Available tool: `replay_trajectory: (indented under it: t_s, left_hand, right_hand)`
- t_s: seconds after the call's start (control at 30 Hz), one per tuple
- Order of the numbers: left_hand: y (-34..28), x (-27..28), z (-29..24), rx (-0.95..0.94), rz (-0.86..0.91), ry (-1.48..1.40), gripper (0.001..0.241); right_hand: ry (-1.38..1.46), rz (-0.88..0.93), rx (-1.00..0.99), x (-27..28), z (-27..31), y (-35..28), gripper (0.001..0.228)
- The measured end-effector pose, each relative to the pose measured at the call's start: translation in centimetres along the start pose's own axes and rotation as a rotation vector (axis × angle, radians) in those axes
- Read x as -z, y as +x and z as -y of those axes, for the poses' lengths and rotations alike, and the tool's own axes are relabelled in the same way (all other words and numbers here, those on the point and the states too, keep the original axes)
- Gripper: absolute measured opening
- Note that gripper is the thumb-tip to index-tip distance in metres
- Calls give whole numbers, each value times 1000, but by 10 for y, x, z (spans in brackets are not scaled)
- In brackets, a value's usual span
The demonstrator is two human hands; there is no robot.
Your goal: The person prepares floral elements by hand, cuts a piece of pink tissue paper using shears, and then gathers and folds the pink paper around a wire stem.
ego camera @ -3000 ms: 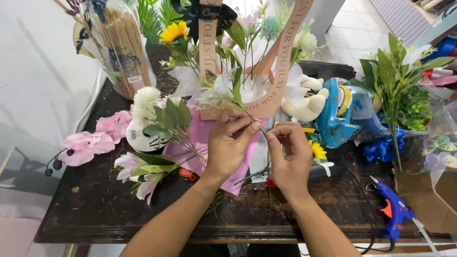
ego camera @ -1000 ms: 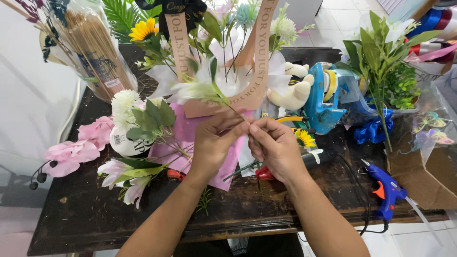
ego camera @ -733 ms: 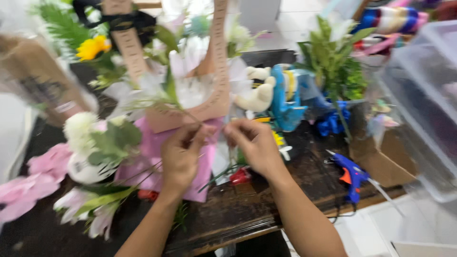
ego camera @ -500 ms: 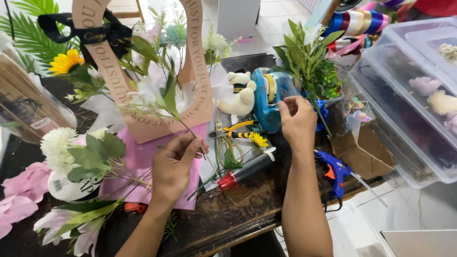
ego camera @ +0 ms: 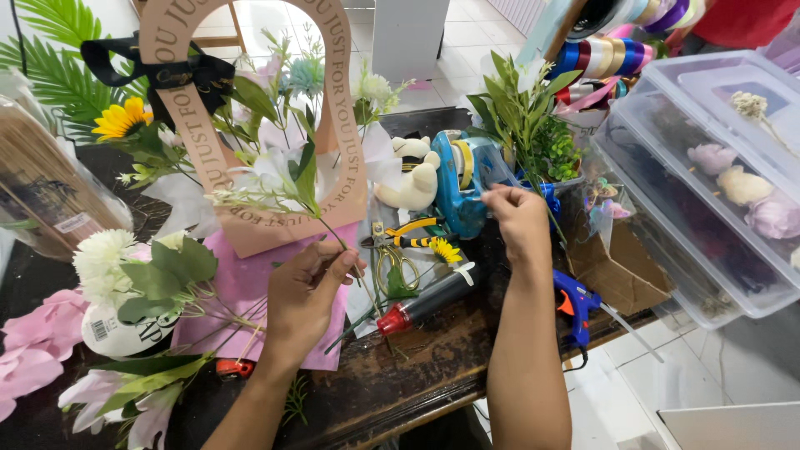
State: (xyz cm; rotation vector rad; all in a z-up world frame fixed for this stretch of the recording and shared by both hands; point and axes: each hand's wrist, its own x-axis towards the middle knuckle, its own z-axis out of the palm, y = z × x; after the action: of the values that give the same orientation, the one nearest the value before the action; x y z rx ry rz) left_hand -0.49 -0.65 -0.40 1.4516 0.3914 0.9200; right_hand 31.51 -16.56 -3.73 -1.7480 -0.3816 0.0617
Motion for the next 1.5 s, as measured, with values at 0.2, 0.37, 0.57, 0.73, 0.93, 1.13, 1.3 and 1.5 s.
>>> replay_trajectory:
  t_s: [0.2, 0.37, 0.57, 0.73, 0.93, 1.13, 1.3, 1.5]
  left_hand:
    - [2, 2, -7, 43, -24, 37, 17]
    - [1, -2, 10, 49, -19, 119, 14]
    - [10, 5, 17, -24, -61, 28, 12]
    - [9, 10, 10, 38, -1, 35, 13]
    - [8, 11, 24, 72, 44, 1, 10]
    - [6, 10, 20, 45, 52, -27, 11]
    - [7, 13, 15, 19, 92, -8, 10]
    - [8, 16, 2, -3, 110, 38, 11]
  right_hand:
    - [-177, 66, -41, 7, -9, -5, 23]
    - [-564, 7, 33, 33, -49, 22, 17]
    - [-101, 306, 399, -27, 72, -66, 7]
    - [148, 773, 422, -63, 100, -120, 9]
    - [131, 992, 496, -71, 86, -122, 16]
    - [118, 987, 528, -72, 89, -122, 16]
    - [16, 960, 538, -75, 88, -121, 13]
    - [-14, 921, 574, -74, 96, -124, 14]
